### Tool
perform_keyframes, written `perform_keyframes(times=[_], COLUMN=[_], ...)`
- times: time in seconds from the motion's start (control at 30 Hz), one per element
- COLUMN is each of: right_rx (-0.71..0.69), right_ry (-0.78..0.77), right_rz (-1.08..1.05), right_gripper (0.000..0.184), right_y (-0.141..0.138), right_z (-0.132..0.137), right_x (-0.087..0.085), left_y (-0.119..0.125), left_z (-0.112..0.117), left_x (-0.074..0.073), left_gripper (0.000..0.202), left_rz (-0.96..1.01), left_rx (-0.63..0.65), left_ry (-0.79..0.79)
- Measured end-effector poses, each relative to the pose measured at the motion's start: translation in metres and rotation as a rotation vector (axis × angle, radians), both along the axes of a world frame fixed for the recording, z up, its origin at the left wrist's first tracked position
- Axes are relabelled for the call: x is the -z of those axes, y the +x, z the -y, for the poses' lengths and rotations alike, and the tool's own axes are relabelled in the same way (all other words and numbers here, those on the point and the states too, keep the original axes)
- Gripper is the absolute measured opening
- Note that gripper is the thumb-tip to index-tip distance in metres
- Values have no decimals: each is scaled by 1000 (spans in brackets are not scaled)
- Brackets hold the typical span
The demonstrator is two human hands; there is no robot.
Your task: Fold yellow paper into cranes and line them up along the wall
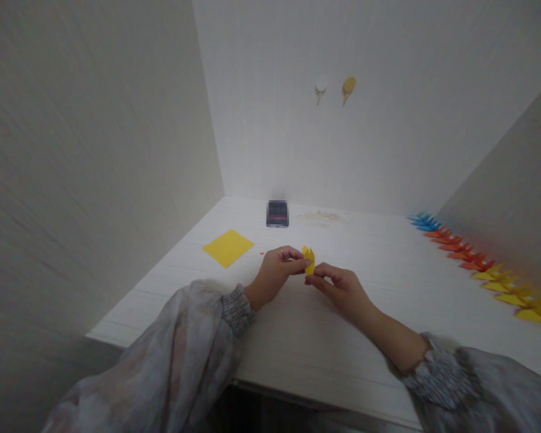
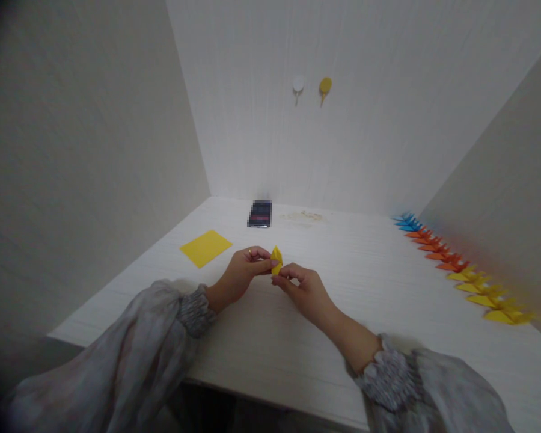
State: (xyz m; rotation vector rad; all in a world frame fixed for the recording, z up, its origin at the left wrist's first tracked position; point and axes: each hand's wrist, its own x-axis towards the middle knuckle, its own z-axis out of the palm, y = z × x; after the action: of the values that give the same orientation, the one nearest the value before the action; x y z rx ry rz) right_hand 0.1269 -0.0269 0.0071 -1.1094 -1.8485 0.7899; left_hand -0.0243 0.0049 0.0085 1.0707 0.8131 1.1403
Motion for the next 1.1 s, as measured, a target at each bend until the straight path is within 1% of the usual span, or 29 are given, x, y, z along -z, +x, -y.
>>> perform_keyframes(times=[0.1,0.17,0.33,0.4,0.47,0.53,0.6,0.73,0.8,0.83,0.9,1.1], right_rx=[-12,-29,-60,-110,-188,-217,-147,90,164,179,162,-7], right_ry=[117,161,225,248,249,238,246,283,277,270,249,179], right_rz=[48,58,77,89,104,85,28,-60,-71,-72,-71,-86], right_gripper=[12,10,9,9,10,10,9,13,13,12,12,13], right_y=[0,0,4,6,7,8,10,16,19,19,19,13], right_z=[1,0,-4,-2,1,4,6,1,-2,-4,-5,-2], right_x=[-3,-4,-1,-1,-3,-6,-9,-12,-11,-10,-8,-8], left_y=[1,1,2,1,0,-1,-2,-3,-3,-4,-4,-5], left_z=[0,0,1,0,-2,-3,-3,0,2,4,5,6], left_x=[-1,-1,-2,-2,-2,-1,-1,-2,-3,-4,-5,-4], left_gripper=[21,21,21,21,23,24,26,25,23,22,20,20], left_rz=[4,9,12,21,29,27,16,-31,-53,-60,-62,-34], left_rx=[-9,-6,5,2,-7,-5,35,174,230,255,296,357], left_ry=[-3,-11,-22,-30,-45,-55,-59,-85,-98,-104,-118,-126])
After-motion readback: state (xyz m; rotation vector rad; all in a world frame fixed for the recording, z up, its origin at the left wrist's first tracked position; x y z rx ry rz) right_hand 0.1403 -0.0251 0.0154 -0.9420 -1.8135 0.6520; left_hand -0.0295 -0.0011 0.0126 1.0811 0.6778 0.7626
